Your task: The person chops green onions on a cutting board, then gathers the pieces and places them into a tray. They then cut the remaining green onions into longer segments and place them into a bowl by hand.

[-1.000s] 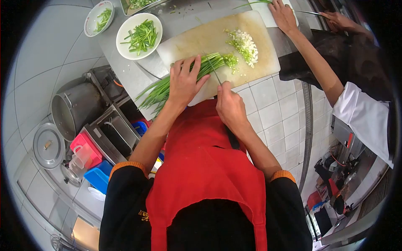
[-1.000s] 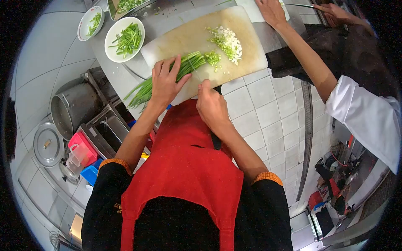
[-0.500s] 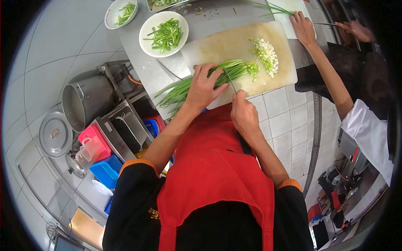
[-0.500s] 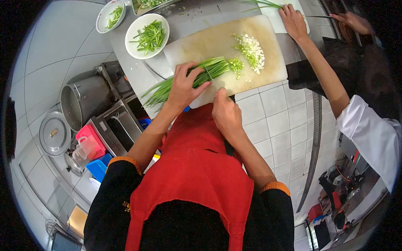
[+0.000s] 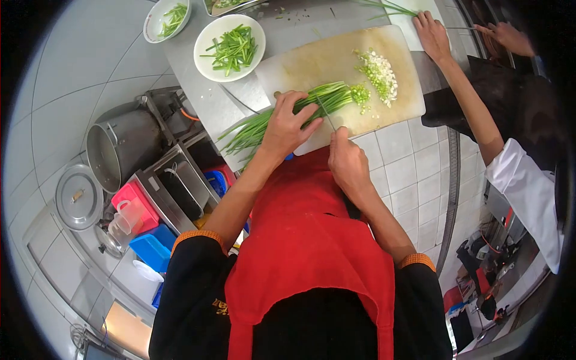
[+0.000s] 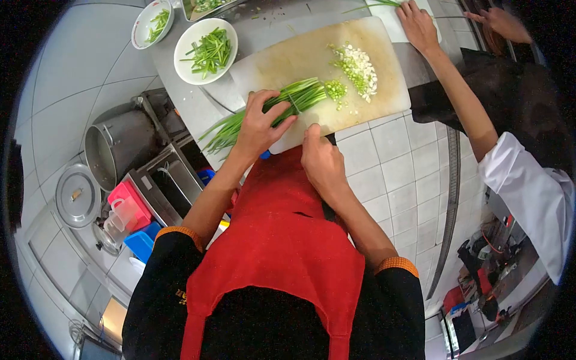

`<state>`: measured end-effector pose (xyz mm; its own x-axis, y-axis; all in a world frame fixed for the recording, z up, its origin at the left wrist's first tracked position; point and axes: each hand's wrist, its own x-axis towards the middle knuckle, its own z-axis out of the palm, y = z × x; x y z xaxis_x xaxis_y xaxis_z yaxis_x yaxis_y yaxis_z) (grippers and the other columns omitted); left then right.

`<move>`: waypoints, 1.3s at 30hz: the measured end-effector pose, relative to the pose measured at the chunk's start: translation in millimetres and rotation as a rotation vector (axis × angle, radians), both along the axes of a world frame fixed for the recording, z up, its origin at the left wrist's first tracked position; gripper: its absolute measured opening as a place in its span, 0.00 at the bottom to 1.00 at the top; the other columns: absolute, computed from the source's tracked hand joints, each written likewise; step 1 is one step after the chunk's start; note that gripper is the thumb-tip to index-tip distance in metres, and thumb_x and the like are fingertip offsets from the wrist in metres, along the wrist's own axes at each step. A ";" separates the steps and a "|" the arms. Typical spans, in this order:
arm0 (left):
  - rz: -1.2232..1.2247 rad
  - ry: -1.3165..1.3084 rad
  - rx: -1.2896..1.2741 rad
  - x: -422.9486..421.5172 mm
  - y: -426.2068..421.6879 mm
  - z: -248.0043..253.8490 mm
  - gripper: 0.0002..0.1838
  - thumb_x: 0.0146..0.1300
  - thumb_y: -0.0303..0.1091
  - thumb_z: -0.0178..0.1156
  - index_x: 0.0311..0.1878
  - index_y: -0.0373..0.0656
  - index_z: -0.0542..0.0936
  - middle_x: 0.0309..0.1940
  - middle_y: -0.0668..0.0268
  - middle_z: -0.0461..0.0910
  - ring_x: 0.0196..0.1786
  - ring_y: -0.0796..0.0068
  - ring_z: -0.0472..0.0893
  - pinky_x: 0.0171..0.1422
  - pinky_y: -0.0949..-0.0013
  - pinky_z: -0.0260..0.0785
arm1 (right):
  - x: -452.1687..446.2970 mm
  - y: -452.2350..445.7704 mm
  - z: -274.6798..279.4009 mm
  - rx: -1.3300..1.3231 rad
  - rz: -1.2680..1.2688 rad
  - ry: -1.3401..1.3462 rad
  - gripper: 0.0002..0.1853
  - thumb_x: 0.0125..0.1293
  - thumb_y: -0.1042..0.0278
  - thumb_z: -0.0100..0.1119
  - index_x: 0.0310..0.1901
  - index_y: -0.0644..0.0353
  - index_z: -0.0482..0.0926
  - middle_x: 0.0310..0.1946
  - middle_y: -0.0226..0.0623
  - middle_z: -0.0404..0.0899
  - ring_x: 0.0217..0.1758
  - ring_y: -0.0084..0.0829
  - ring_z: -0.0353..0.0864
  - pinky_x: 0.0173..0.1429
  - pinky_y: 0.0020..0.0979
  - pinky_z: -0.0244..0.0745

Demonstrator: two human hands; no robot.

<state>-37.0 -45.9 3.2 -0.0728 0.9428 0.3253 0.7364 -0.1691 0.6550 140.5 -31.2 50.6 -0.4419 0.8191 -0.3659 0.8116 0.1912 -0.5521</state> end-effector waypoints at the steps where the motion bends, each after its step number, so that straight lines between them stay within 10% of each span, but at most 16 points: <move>1: 0.002 0.004 0.001 -0.4 0.5 0.1 0.18 0.50 0.33 0.75 0.44 0.43 0.82 0.50 0.54 0.75 0.55 0.50 0.76 0.59 0.52 0.71 | -0.3 0.8 0.6 -0.022 -0.002 0.009 0.09 0.77 0.65 0.44 0.43 0.61 0.62 0.24 0.60 0.79 0.29 0.65 0.80 0.30 0.61 0.75; 39: 0.135 -0.031 -0.171 7.0 50.4 21.0 0.04 0.60 0.31 0.65 0.38 0.44 0.85 0.39 0.63 0.82 0.44 0.57 0.76 0.51 0.59 0.68 | 21.6 22.7 13.4 -0.035 -0.217 0.049 0.12 0.80 0.63 0.42 0.44 0.65 0.62 0.21 0.62 0.77 0.27 0.67 0.79 0.31 0.60 0.72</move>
<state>-30.0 4.5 24.2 -0.2099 0.9650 0.1570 0.7240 0.0455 0.6883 162.1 -8.4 64.0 -0.2746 0.8841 -0.3780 0.8039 -0.0045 -0.5947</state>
